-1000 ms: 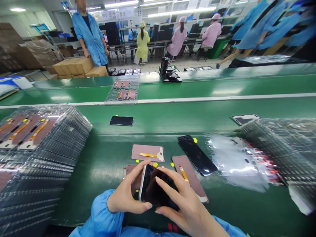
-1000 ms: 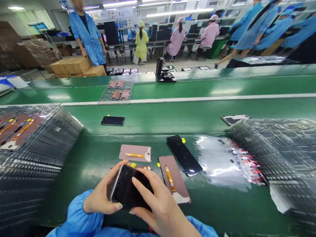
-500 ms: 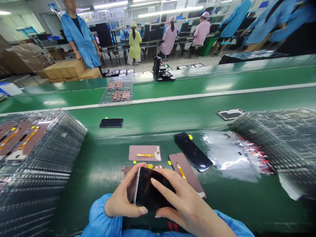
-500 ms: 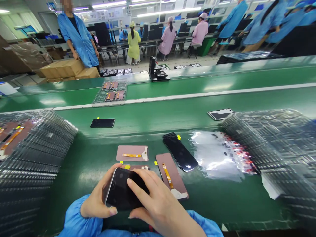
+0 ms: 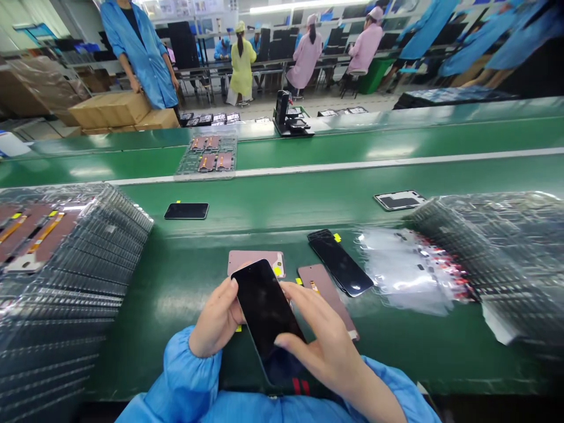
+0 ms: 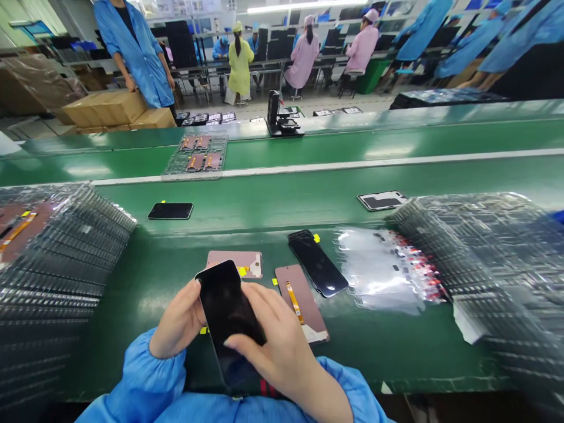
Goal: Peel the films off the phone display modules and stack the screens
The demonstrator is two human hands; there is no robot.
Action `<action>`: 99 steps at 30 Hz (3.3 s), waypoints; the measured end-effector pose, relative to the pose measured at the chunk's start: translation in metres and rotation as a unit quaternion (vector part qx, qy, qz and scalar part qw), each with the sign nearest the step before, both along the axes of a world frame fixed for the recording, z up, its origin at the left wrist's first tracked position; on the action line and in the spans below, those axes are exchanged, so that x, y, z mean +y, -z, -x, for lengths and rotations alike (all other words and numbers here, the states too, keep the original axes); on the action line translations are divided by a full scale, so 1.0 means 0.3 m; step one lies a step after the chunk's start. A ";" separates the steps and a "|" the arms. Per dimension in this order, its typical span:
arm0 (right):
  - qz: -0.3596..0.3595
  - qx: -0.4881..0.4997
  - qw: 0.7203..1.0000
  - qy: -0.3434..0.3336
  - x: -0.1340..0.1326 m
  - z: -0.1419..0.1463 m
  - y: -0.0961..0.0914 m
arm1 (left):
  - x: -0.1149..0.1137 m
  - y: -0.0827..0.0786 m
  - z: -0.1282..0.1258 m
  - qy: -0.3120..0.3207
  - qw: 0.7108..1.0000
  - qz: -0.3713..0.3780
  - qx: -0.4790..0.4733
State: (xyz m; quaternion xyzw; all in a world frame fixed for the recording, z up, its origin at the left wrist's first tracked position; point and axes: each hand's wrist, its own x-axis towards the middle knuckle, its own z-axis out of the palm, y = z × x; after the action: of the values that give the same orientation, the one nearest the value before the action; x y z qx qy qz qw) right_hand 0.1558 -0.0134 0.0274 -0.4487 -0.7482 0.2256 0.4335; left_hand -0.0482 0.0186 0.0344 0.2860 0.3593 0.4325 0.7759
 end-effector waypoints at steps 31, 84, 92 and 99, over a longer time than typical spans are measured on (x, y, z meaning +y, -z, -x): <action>0.307 0.508 0.800 0.086 0.155 -0.008 0.022 | -0.047 -0.050 -0.014 0.165 0.982 -0.012 0.088; 0.341 0.417 0.842 -0.036 0.009 0.014 0.070 | -0.035 -0.012 0.008 0.061 0.977 -0.060 0.197; 0.311 0.321 0.894 -0.025 0.015 0.002 0.071 | 0.002 0.028 0.029 0.104 0.970 -0.092 0.201; 0.384 0.258 0.876 -0.137 0.046 0.010 0.076 | 0.244 -0.033 0.100 0.035 0.986 -0.013 0.161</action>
State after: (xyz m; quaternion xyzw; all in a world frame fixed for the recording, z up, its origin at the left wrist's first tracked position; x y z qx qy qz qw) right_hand 0.1529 0.0003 0.0046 -0.3988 -0.5185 0.6600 0.3694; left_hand -0.0783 0.0918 0.0443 0.3743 0.4637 0.3576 0.7190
